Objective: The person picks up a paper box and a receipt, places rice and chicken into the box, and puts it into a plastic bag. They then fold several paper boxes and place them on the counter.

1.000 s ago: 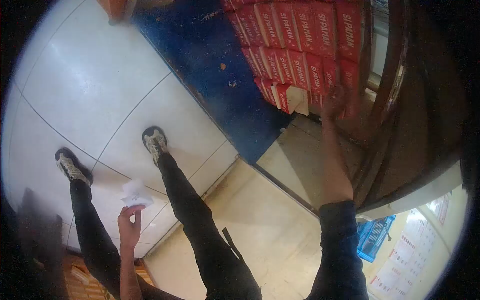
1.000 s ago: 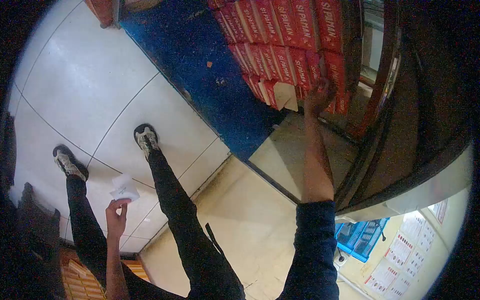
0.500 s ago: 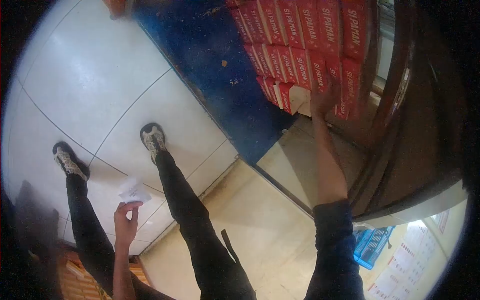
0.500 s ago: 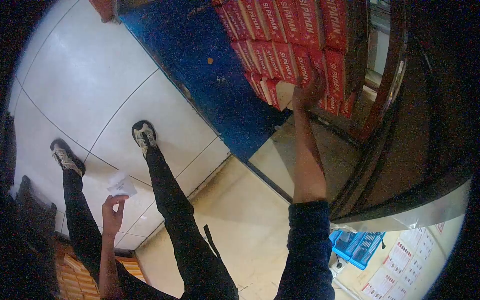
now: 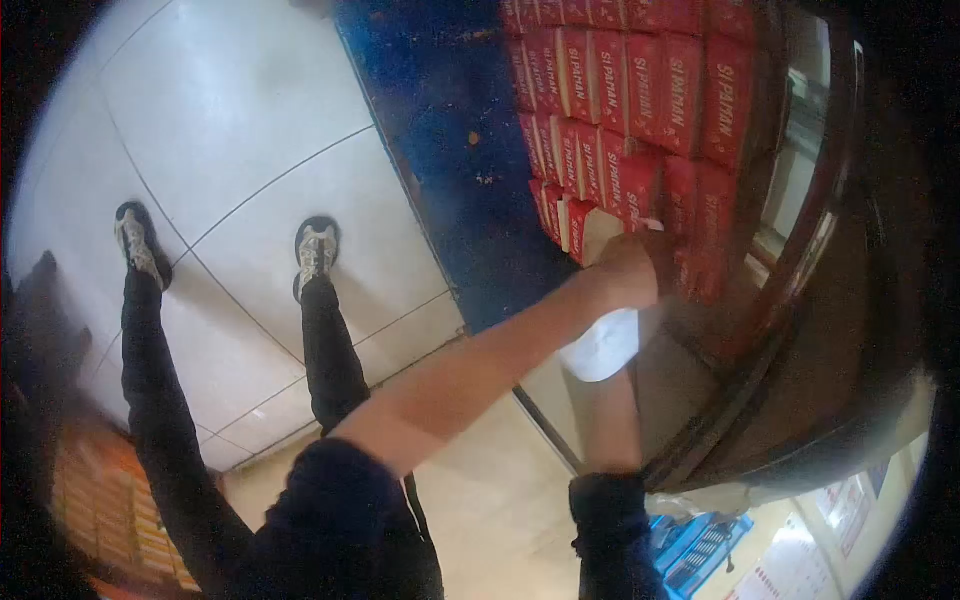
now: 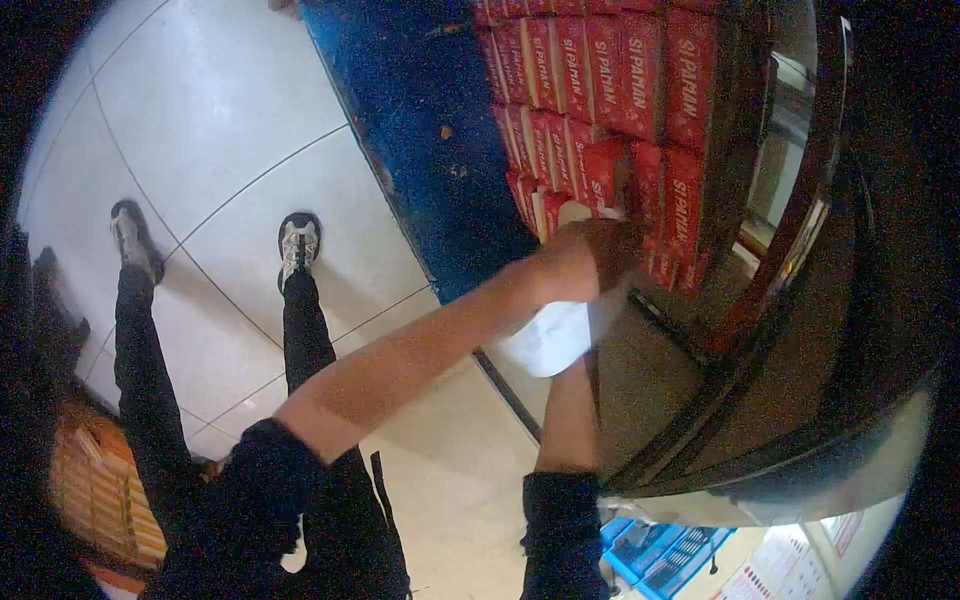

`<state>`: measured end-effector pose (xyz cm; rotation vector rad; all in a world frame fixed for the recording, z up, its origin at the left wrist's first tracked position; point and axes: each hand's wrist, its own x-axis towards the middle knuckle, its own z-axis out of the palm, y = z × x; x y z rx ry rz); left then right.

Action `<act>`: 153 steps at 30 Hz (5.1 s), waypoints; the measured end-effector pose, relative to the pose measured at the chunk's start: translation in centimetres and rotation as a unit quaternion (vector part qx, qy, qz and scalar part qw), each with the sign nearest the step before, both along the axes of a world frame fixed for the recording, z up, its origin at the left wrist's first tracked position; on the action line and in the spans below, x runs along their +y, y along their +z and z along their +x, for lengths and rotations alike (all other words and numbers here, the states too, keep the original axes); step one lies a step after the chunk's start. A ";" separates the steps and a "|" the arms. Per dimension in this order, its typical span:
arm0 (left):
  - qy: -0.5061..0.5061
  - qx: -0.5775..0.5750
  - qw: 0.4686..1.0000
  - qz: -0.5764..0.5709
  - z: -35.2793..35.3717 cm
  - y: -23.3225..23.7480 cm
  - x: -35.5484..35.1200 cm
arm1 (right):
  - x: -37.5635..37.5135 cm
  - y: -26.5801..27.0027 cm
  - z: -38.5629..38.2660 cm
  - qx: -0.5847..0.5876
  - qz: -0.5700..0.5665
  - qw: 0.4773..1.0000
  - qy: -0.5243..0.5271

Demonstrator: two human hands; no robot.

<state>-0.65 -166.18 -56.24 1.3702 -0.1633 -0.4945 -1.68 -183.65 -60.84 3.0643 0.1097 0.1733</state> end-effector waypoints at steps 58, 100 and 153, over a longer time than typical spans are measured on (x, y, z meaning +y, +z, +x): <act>0.201 0.096 0.972 0.073 -13.8 -8.7 12.1 | 5.2 -2.6 -5.2 0.134 0.078 0.988 -0.017; -0.132 0.115 0.980 -0.096 10.5 -8.2 -2.0 | 1.7 -1.5 -18.5 0.044 0.176 0.983 -0.003; -0.079 -0.186 0.939 -0.280 10.1 -12.5 -10.3 | -10.4 5.0 5.3 -0.185 -0.102 0.977 -0.034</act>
